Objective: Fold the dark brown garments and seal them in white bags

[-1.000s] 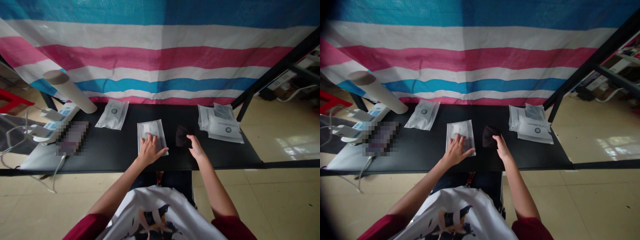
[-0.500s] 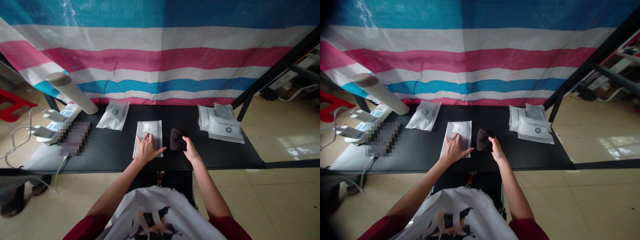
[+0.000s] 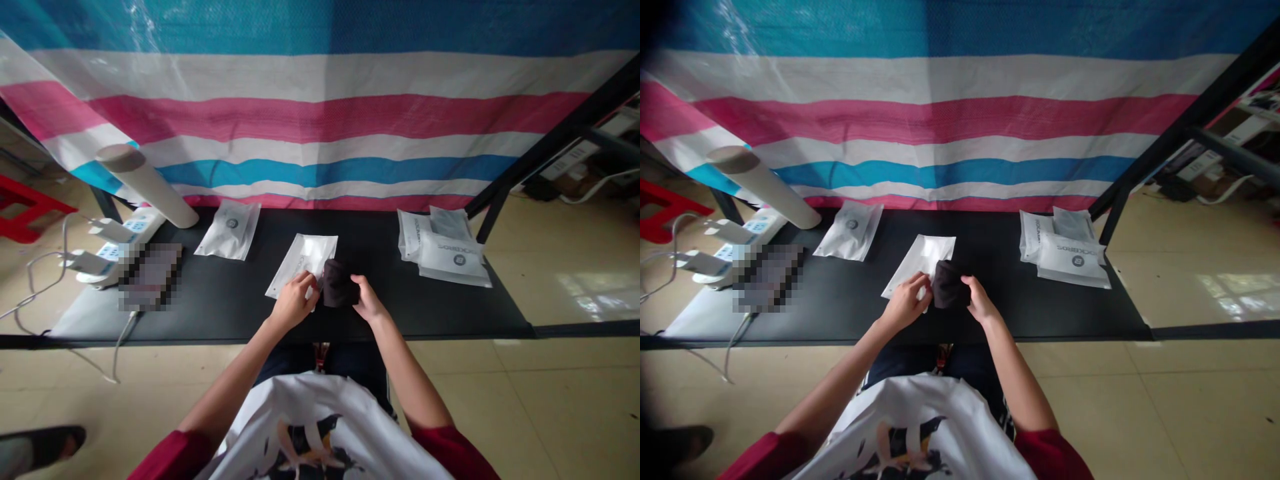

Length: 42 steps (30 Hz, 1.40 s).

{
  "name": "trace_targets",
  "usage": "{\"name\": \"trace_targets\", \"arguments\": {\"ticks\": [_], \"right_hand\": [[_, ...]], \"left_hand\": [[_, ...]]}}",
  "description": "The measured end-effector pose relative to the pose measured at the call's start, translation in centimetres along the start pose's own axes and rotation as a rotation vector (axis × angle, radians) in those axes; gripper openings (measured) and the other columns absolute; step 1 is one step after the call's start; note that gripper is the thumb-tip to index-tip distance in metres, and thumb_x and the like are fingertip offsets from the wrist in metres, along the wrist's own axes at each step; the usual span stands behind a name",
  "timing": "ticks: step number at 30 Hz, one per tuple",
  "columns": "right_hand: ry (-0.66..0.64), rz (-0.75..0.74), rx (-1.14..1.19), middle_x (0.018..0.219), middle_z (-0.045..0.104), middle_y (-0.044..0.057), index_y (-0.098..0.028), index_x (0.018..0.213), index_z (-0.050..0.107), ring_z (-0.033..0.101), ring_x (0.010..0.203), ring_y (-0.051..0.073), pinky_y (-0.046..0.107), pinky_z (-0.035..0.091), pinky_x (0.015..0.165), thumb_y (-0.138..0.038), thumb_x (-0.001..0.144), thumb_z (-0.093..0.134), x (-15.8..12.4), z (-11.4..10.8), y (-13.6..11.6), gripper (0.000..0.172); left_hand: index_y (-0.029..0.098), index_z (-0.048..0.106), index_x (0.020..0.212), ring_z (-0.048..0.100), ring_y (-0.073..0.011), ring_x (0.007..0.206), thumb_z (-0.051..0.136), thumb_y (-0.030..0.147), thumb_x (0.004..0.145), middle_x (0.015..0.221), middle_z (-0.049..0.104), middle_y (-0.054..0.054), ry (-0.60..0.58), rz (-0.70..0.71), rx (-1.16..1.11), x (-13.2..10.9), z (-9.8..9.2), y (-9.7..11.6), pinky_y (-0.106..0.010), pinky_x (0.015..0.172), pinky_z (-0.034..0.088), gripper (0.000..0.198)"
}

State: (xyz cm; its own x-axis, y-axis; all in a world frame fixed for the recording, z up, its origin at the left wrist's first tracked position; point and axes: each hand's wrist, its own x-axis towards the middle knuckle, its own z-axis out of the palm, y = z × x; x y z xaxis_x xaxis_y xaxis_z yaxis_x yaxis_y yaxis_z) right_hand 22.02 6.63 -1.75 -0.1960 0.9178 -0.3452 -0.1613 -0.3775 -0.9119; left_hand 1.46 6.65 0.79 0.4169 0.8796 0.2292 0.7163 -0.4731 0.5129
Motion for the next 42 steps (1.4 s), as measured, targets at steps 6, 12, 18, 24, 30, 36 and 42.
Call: {"name": "trace_targets", "arguments": {"ticks": [6, 12, 18, 24, 30, 36, 42], "right_hand": [[-0.132, -0.041, -0.045, 0.106, 0.075, 0.003, -0.025, 0.112, 0.069, 0.068, 0.102, 0.025, 0.036, 0.052, 0.09, -0.044, 0.076, 0.067, 0.4, -0.5, -0.8, 0.04], [-0.118, -0.024, -0.19, 0.094, 0.076, 0.006, -0.018, 0.095, 0.075, 0.07, 0.091, 0.025, 0.037, 0.053, 0.083, -0.046, 0.067, 0.08, 1.3, -0.7, -2.1, 0.039], [0.117, -0.076, -0.103, 0.081, 0.074, 0.006, -0.014, 0.084, 0.074, 0.068, 0.076, 0.022, 0.031, 0.05, 0.069, -0.05, 0.065, 0.079, 2.5, 0.4, -1.4, 0.041], [0.34, -0.149, 0.011, 0.069, 0.068, 0.003, -0.016, 0.073, 0.068, 0.062, 0.067, 0.019, 0.028, 0.045, 0.061, -0.059, 0.068, 0.071, 3.5, 2.1, -0.1, 0.044], [0.333, -0.27, -0.464, 0.058, 0.058, 0.001, -0.018, 0.065, 0.065, 0.055, 0.063, 0.018, 0.025, 0.036, 0.055, -0.061, 0.074, 0.062, 3.4, 2.1, -0.2, 0.044], [0.282, -0.202, -0.407, 0.05, 0.046, -0.002, -0.016, 0.06, 0.06, 0.041, 0.052, 0.013, 0.024, 0.03, 0.048, -0.062, 0.069, 0.064, 3.7, 2.0, 0.2, 0.047], [0.125, -0.207, -0.251, 0.059, 0.056, 0.0, -0.015, 0.064, 0.063, 0.048, 0.059, 0.015, 0.025, 0.037, 0.054, -0.057, 0.068, 0.067, 3.6, 2.7, 0.1, 0.043]], "left_hand": [[0.021, 0.053, 0.09, 0.058, -0.0149, 0.075, 0.041, 0.025, 0.096, 0.092, 0.057, -0.005, 0.165, -0.032, -0.101, 0.0, -1.5, 0.8, -0.027, 0.069, 0.049, 0.014], [0.021, 0.052, 0.09, 0.058, -0.0172, 0.081, 0.039, 0.024, 0.097, 0.091, 0.058, -0.006, 0.171, 0.005, -0.105, 0.1, -1.4, 2.0, -0.029, 0.073, 0.049, 0.015], [0.021, 0.053, 0.088, 0.055, -0.0218, 0.089, 0.042, 0.023, 0.098, 0.088, 0.059, -0.006, 0.092, 0.038, -0.01, -0.2, -0.7, 2.4, -0.035, 0.079, 0.048, 0.015], [0.021, 0.054, 0.09, 0.055, -0.0225, 0.092, 0.04, 0.023, 0.099, 0.091, 0.06, -0.006, -0.024, 0.095, -0.001, -0.6, -0.1, 3.1, -0.037, 0.081, 0.049, 0.017], [0.02, 0.055, 0.091, 0.054, -0.0223, 0.088, 0.039, 0.023, 0.099, 0.093, 0.059, -0.006, -0.055, 0.087, 0.055, -0.4, -0.5, 3.4, -0.037, 0.08, 0.047, 0.019], [0.02, 0.057, 0.094, 0.053, -0.0226, 0.089, 0.039, 0.023, 0.099, 0.095, 0.06, -0.007, -0.09, 0.108, 0.049, -0.5, -0.3, 4.1, -0.036, 0.079, 0.046, 0.019], [0.02, 0.057, 0.092, 0.053, -0.0228, 0.088, 0.041, 0.022, 0.098, 0.095, 0.06, -0.006, -0.115, 0.111, 0.093, -0.7, 0.4, 4.9, -0.037, 0.078, 0.044, 0.017]]}}
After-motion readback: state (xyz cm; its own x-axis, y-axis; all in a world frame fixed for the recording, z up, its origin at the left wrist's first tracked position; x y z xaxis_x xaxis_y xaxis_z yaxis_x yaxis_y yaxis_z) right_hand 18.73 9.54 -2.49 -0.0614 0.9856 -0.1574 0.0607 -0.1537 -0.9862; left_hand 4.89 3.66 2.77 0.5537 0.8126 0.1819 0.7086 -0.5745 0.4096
